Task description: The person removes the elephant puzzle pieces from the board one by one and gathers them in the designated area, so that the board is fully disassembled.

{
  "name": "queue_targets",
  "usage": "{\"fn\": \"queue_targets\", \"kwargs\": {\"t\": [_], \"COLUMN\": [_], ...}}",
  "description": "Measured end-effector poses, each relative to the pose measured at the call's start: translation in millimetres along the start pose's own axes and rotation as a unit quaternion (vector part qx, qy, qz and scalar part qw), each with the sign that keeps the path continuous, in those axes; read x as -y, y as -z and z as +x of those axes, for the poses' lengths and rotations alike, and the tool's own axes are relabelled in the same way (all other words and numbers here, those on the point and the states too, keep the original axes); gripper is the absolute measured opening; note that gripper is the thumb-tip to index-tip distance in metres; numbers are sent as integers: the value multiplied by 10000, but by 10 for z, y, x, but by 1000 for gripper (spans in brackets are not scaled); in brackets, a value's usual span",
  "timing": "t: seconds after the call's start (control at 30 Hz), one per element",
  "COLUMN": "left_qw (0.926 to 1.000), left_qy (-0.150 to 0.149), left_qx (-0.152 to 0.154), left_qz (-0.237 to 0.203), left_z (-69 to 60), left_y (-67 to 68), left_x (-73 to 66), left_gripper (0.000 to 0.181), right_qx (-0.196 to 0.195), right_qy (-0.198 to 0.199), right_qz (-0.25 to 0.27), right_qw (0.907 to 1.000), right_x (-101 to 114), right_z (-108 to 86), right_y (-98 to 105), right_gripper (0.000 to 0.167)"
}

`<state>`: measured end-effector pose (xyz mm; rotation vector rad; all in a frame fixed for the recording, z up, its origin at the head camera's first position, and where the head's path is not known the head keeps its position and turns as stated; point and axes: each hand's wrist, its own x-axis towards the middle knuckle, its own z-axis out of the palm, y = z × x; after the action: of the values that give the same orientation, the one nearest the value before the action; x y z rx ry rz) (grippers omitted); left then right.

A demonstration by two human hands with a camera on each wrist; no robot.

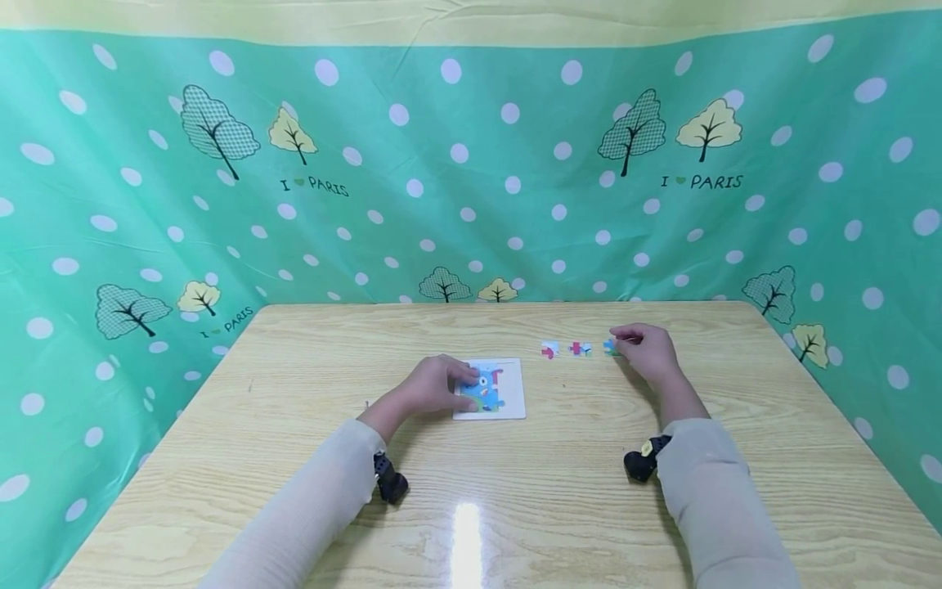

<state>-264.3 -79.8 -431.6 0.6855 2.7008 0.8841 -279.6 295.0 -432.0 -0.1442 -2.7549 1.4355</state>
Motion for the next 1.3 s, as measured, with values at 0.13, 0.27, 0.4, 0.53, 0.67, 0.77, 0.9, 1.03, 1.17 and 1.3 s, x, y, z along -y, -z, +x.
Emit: {"fn": "queue_targets", "kwargs": {"t": [0.13,0.27,0.4,0.53,0.67,0.77,0.9,1.03,1.17,1.3], "left_qw": [10000,10000,10000,10000,9999,9999,9999,9999,9998,9999], "left_qy": [10,42,29,10,-18,-27,-3,21,46,53], "left_qx": [14,22,20,44,49,36,30,34,35,42], "left_qz": [-43,-84,-78,-82,-100,-111,-138,-154,-168,-156], "left_z": [-11,-20,-18,-9,-2,-2,-5,-9,-8,-2], "left_y": [4,11,14,10,7,9,9,8,5,-1], "left_x": [-4,-19,-23,-14,-8,-6,-6,-8,-6,2], "left_gripper": [44,44,43,44,44,44,44,44,44,44], "right_qx": [128,219,322,419,475,500,529,619,656,697], "right_qy": [136,316,511,602,659,745,884,964,1075,1237], "right_qz": [162,122,68,133,142,117,125,216,233,243], "right_qw": [9997,9992,9982,9972,9966,9959,9946,9932,9918,9896], "right_x": [57,124,211,298,362,403,453,504,564,618], "right_z": [-25,-52,-82,-117,-152,-171,-187,-206,-233,-254], "right_y": [-18,-31,-53,-90,-127,-154,-190,-233,-278,-333], "right_gripper": [35,38,39,40,38,35,32,35,37,34]}}
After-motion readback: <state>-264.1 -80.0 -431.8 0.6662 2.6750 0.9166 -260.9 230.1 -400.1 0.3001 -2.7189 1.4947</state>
